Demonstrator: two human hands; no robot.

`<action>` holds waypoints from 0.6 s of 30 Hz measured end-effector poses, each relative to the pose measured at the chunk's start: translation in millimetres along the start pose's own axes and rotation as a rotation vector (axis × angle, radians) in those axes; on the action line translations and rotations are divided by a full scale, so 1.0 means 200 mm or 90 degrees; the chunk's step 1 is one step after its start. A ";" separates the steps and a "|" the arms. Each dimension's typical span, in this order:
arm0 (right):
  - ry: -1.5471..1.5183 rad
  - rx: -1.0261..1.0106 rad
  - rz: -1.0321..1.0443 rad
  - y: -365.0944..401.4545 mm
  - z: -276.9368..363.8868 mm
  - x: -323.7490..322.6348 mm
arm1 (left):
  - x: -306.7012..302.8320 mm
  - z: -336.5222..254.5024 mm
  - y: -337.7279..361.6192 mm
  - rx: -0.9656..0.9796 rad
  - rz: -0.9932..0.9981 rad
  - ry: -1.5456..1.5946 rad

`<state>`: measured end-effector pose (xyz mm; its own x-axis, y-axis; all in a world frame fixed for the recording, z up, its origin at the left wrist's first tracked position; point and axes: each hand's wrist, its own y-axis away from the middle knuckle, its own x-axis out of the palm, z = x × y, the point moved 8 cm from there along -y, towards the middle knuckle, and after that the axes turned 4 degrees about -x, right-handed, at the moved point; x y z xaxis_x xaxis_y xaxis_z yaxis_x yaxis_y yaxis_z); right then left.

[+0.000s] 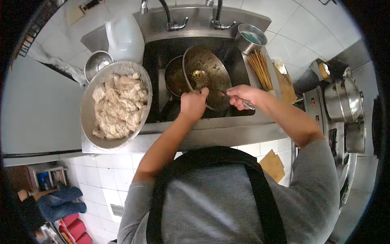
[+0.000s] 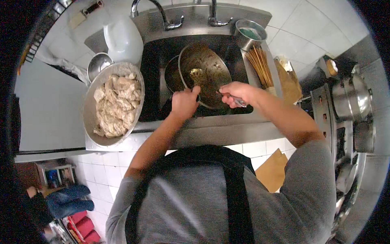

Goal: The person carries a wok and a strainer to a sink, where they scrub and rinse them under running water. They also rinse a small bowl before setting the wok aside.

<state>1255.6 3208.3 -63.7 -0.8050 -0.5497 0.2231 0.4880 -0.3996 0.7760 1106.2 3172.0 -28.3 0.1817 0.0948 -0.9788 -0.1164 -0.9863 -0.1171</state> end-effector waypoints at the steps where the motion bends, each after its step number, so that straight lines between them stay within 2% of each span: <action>1: -0.049 0.028 0.035 -0.03 0.00 0.01 | 0.01 -0.01 0.02 -0.001 0.006 -0.002; 4: -0.238 0.029 0.066 -0.23 -0.04 0.00 | 0.01 0.00 0.08 -0.013 -0.005 0.018; 5: -0.309 0.003 0.142 -0.32 -0.07 0.02 | 0.05 0.03 0.10 -0.030 -0.008 0.028; 6: -0.371 0.003 0.162 -0.38 -0.09 0.05 | 0.09 0.06 0.11 -0.049 -0.013 0.039; 10: -0.451 -0.072 0.152 -0.45 -0.14 0.11 | 0.15 0.21 0.19 -0.182 0.048 0.067; 11: -0.467 -0.092 0.219 -0.44 -0.14 0.12 | 0.16 0.25 0.22 -0.217 0.068 0.064; 14: -0.485 -0.146 0.189 -0.16 -0.11 0.09 | 0.28 0.40 0.27 -0.314 0.154 0.116; 17: -0.513 -0.220 0.200 0.27 -0.08 -0.02 | 0.33 0.44 0.26 -0.341 0.219 0.158; 18: -0.523 -0.239 0.204 0.41 -0.07 -0.05 | 0.33 0.44 0.25 -0.316 0.183 0.157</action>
<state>1308.6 3171.2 -11.2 -0.5304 -0.0442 0.8466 0.6873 -0.6070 0.3989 1027.0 3140.6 -113.5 0.4378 -0.1595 -0.8848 0.2630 -0.9184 0.2957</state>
